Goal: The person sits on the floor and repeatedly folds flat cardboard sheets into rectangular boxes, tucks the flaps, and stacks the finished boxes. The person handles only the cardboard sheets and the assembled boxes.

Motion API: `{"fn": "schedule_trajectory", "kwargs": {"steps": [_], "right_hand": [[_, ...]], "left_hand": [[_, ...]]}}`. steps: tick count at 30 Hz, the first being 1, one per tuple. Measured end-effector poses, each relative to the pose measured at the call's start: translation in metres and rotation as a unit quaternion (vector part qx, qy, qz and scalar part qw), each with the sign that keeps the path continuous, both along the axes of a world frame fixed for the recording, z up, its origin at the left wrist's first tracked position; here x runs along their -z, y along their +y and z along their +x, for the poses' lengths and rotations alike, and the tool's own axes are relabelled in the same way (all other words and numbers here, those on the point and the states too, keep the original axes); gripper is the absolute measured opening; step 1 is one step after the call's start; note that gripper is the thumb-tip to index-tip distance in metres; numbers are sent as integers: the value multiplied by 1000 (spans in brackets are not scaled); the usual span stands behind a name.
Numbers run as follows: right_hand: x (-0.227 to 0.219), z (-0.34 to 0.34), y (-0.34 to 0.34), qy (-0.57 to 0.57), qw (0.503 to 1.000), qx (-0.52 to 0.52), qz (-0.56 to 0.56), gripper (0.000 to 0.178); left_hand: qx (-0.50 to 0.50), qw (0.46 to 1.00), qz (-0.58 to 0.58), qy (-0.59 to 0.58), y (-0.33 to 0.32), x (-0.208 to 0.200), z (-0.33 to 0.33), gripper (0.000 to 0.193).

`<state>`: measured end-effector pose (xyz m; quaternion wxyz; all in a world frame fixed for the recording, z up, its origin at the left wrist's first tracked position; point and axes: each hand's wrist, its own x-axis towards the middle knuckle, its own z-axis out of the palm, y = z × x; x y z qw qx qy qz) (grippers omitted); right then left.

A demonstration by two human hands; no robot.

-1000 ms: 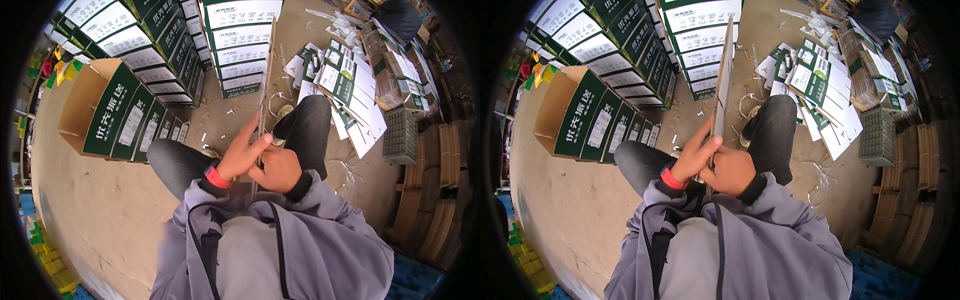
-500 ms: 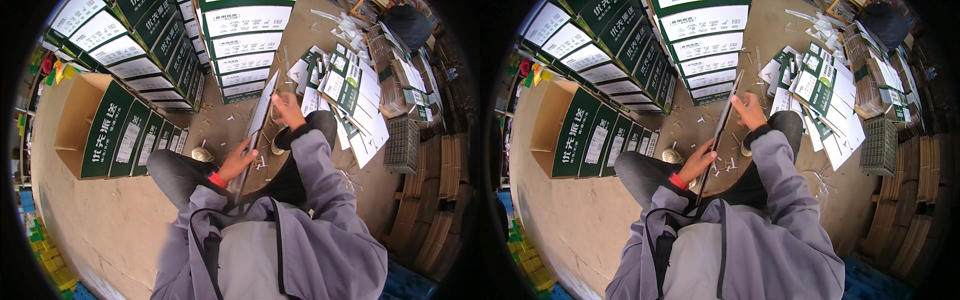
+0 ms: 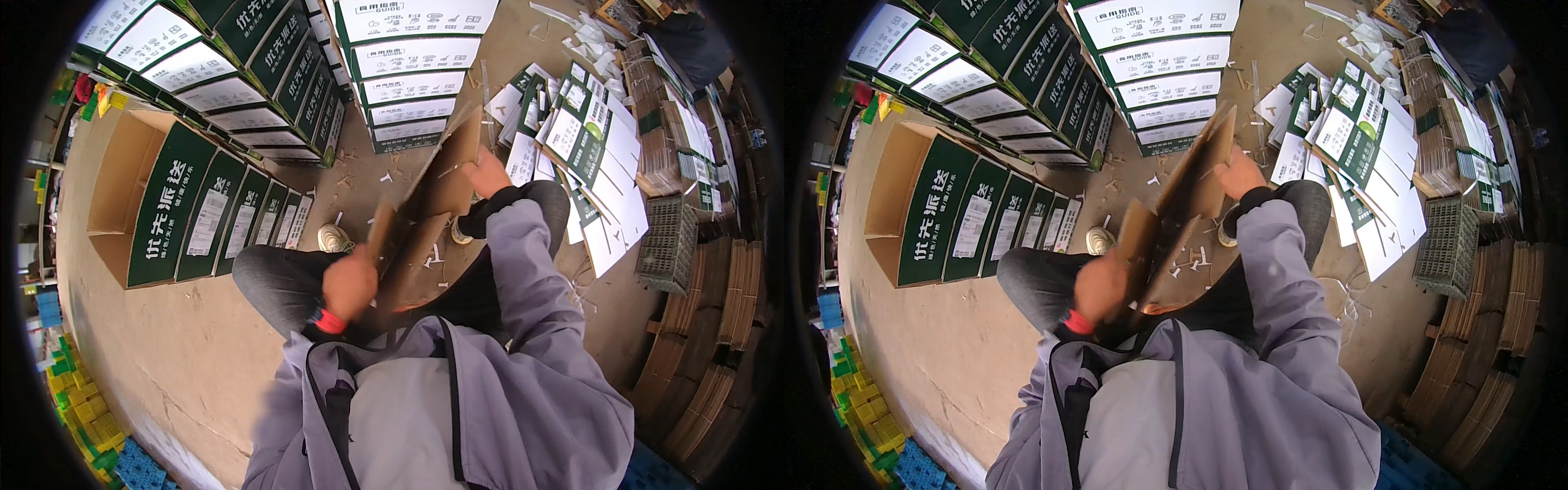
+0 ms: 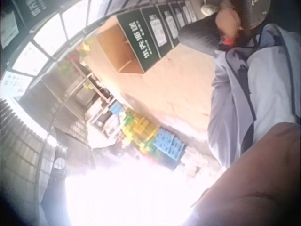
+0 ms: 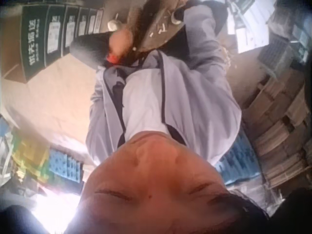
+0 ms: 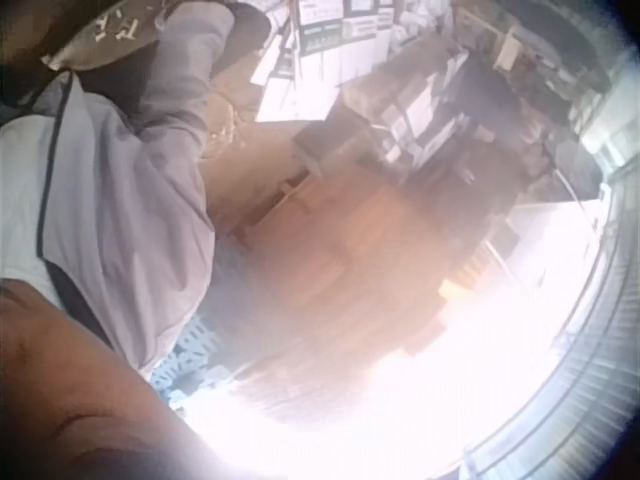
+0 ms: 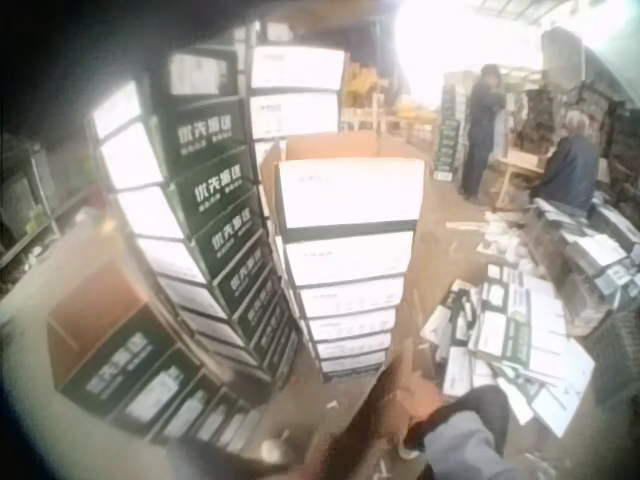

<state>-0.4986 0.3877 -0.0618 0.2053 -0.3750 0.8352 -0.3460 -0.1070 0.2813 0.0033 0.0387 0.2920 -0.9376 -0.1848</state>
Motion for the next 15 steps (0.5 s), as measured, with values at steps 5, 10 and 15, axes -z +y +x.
{"fn": "schedule_trajectory", "kwargs": {"steps": [5, 10, 15], "right_hand": [[-87, 32, 24, 48, 990, -121, 53, 48], [-73, 86, 23, 62, 991, -72, 90, 71], [-115, 87, 26, 430, 866, -250, -54, 70]], "left_hand": [[-103, 992, -46, 48, -95, 7, 1, 31], [-155, 972, 156, 80, -123, 12, -49, 47], [35, 959, 22, 281, -115, -18, -36, 49]]}}
